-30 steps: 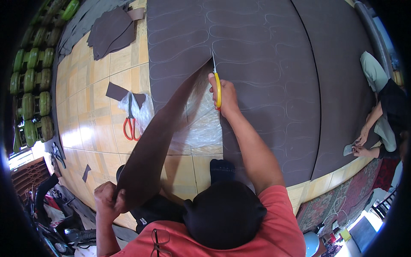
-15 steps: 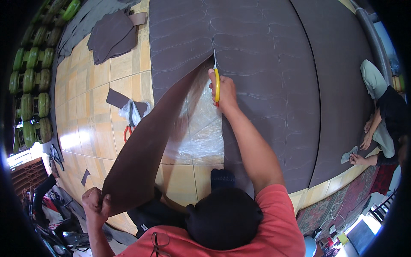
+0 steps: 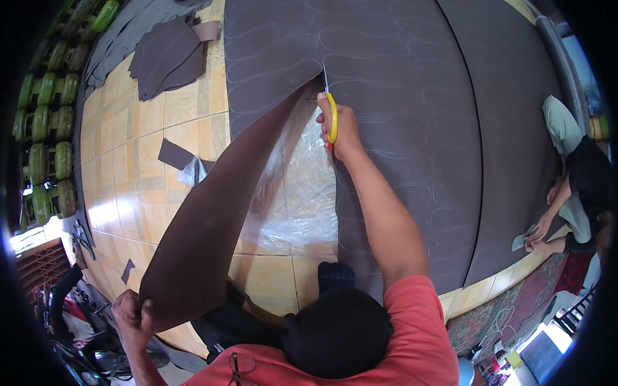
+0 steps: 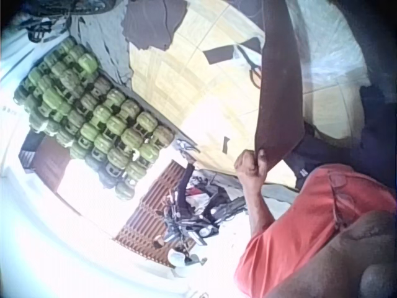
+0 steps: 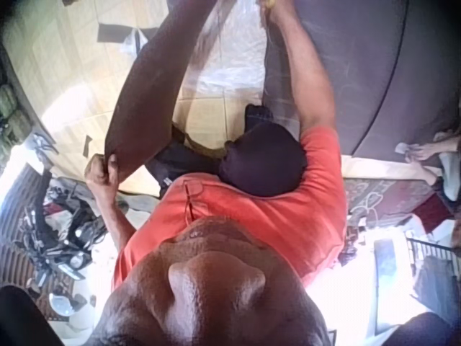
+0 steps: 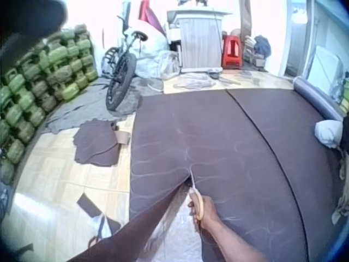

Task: The person sits on the floor and uses scissors to cut a large sheet of brown material along pre-drawn wavy outlines. The person repeatedly cuts out individual shapes and sets them aside on the floor.

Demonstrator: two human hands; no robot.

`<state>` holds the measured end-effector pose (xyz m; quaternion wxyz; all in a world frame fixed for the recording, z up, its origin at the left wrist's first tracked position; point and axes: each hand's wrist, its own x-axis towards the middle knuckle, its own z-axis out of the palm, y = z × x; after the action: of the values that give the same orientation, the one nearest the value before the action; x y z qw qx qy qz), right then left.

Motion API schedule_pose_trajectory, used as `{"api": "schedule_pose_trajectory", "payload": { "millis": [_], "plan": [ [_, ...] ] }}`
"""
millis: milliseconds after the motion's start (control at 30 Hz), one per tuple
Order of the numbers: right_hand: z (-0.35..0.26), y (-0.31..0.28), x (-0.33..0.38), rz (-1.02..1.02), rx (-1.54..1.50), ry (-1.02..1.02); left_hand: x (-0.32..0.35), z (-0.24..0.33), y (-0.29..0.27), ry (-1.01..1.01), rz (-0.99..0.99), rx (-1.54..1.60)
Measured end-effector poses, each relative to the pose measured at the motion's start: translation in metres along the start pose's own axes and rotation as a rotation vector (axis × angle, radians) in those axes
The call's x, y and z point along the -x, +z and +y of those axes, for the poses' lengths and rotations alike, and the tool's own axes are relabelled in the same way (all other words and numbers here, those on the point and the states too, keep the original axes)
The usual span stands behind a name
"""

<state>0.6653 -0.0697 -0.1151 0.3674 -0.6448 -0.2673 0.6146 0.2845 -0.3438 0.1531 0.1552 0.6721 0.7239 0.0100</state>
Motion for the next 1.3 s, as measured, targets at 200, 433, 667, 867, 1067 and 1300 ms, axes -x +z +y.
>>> {"api": "schedule_pose_trajectory", "payload": {
  "millis": [200, 433, 667, 867, 1067, 1300],
  "plan": [
    [-0.007, 0.000, -0.010, -0.015, 0.012, -0.002, -0.004, -0.010, 0.002, -0.045, 0.005, 0.030],
    [-0.022, 0.006, -0.039, 0.016, 0.006, -0.037, -0.014, -0.017, -0.009, -0.195, -0.278, 0.172],
    [-0.025, 0.026, -0.070, 0.072, -0.042, -0.001, -0.032, 0.010, 0.020, -0.080, -1.126, 0.307],
    [0.004, 0.000, -0.088, 0.106, 0.020, -0.095, -0.228, 0.079, 0.089, -0.129, -1.727, 0.374],
    [-0.019, 0.029, -0.074, 0.006, -0.091, 0.010, -0.422, 0.128, 0.265, 0.327, 0.409, 0.116],
    [-0.011, 0.015, -0.079, 0.053, 0.050, -0.003, -0.441, 0.143, 0.298, 0.072, 0.234, -0.029]
  ]
}}
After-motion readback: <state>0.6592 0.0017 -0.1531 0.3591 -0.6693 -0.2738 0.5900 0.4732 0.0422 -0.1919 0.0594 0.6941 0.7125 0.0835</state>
